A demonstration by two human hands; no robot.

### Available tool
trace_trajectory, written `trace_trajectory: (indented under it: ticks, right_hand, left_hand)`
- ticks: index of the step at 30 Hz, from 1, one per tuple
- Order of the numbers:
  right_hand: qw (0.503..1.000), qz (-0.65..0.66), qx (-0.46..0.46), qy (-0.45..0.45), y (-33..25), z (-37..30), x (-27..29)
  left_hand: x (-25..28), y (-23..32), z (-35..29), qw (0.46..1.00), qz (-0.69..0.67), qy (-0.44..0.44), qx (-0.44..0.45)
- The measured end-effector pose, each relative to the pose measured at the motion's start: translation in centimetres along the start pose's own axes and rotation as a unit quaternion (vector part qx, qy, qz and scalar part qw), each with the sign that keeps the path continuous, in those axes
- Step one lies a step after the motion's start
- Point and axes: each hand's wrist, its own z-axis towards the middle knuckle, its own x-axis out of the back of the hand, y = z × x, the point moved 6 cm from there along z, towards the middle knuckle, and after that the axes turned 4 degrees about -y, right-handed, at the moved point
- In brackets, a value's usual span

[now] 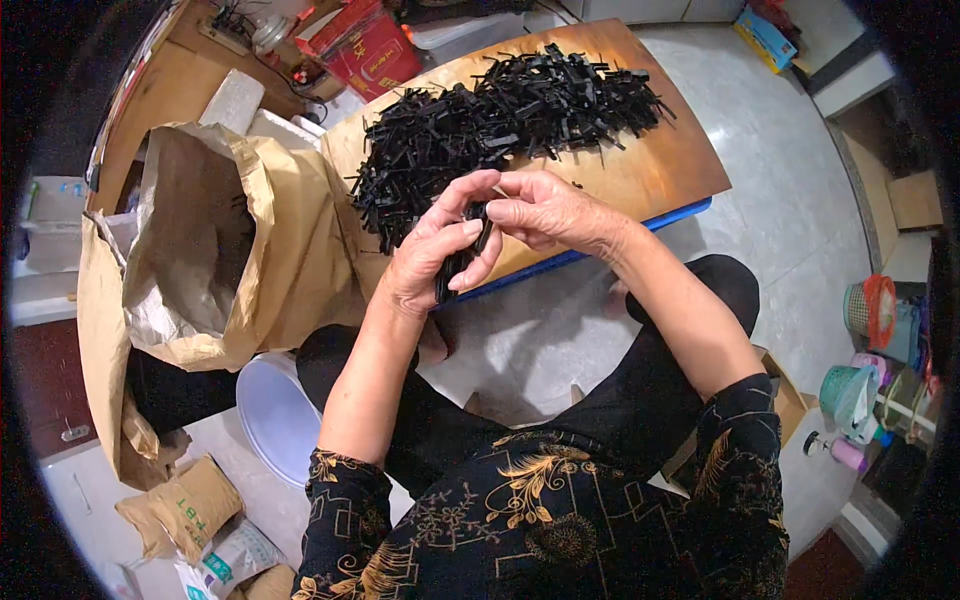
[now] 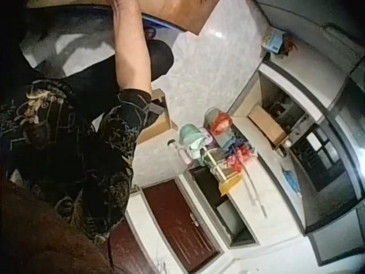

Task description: Inspecting and sorting small black plastic components at a work table.

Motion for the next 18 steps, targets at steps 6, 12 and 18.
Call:
trace_trajectory:
  ticks: [6,12,18]
  right_hand:
    - [0.997,-0.063,0.035,0.026,-0.3,-0.3,0.8]
    - [0.976,-0.157,0.122,0.092,0.0,0.3,2.6]
    - [0.946,-0.246,0.119,0.177,-0.9,0.2,1.4]
  left_hand:
    - [-0.1,-0.5,0.6,1.0,-0.019,-0.002,0.007]
    - [0.8,-0.2,1.0,0.979,0.19,0.074,0.024]
    - [1.1,0.3,0.4,0.921,0.372,0.115,0.01]
